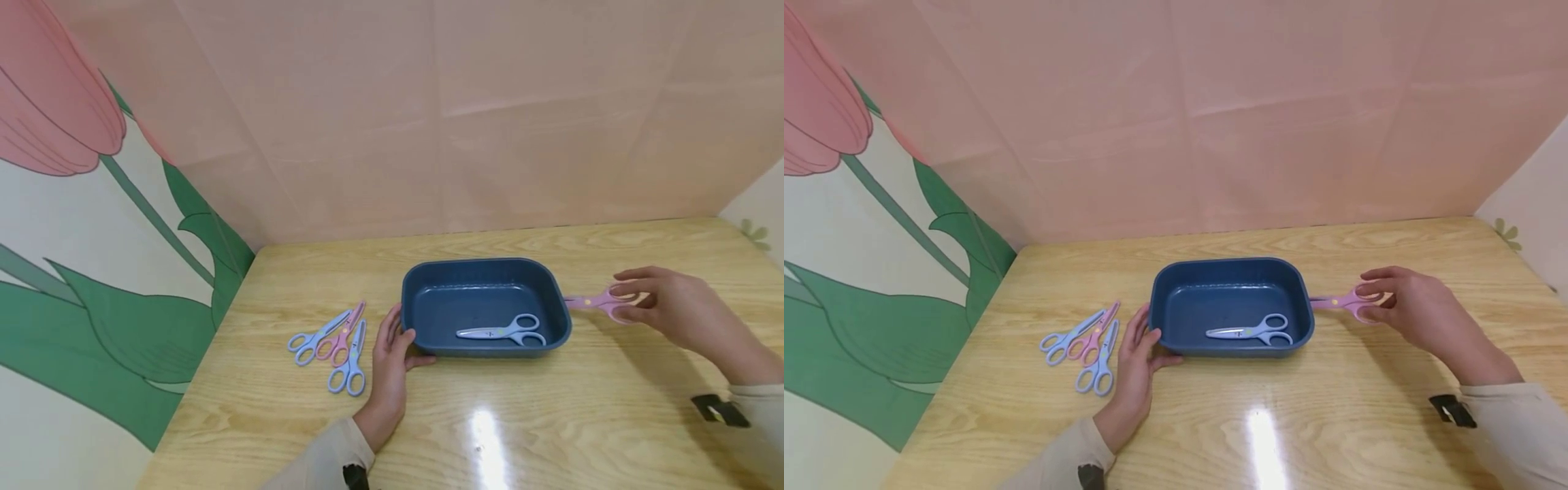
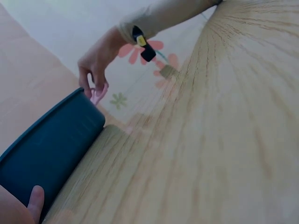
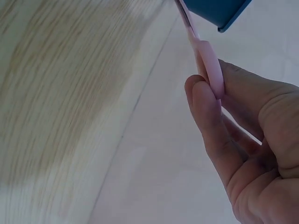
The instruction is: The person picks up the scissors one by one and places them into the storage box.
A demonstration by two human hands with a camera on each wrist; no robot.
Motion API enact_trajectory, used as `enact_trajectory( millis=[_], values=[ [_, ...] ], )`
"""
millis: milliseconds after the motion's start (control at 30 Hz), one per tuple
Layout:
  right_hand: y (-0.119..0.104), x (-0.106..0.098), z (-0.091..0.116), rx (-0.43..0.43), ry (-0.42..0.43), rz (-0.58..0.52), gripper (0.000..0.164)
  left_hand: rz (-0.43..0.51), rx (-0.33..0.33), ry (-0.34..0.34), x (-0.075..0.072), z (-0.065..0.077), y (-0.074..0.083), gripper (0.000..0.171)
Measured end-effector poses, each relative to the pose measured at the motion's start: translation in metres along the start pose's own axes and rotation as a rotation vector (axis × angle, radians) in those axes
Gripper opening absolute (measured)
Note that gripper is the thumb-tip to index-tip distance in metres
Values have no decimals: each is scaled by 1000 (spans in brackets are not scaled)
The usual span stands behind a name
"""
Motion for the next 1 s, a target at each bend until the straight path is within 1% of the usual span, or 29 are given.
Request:
enact_trajectory(
  millis=[167, 433, 600, 900, 1000],
  values=[
    [-2, -1, 1, 1, -7, 5, 51, -2, 2, -2, 1, 0, 1, 49],
    [-8, -3, 2, -11, 14, -1, 47, -11, -4, 1, 0, 0, 0, 49],
    [-9, -2, 2, -7, 10, 10, 45, -16, -10, -2, -1, 0, -2, 49],
    [-13, -7, 2, -57, 68, 33, 43, -19, -12, 10, 0, 0, -1, 49],
    [-14, -7, 2, -62, 68, 34, 44, -15, -12, 9, 0, 0, 0, 49]
  ],
)
Point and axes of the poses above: each hand's wrist, its own z-axis away from the middle knuckle, its own x-axis out of the palm, y = z × x, the point moved 6 cm from there along -z, towards the middle knuckle, and after that the axes turned 3 degrees about z, right-handed, at the moved point
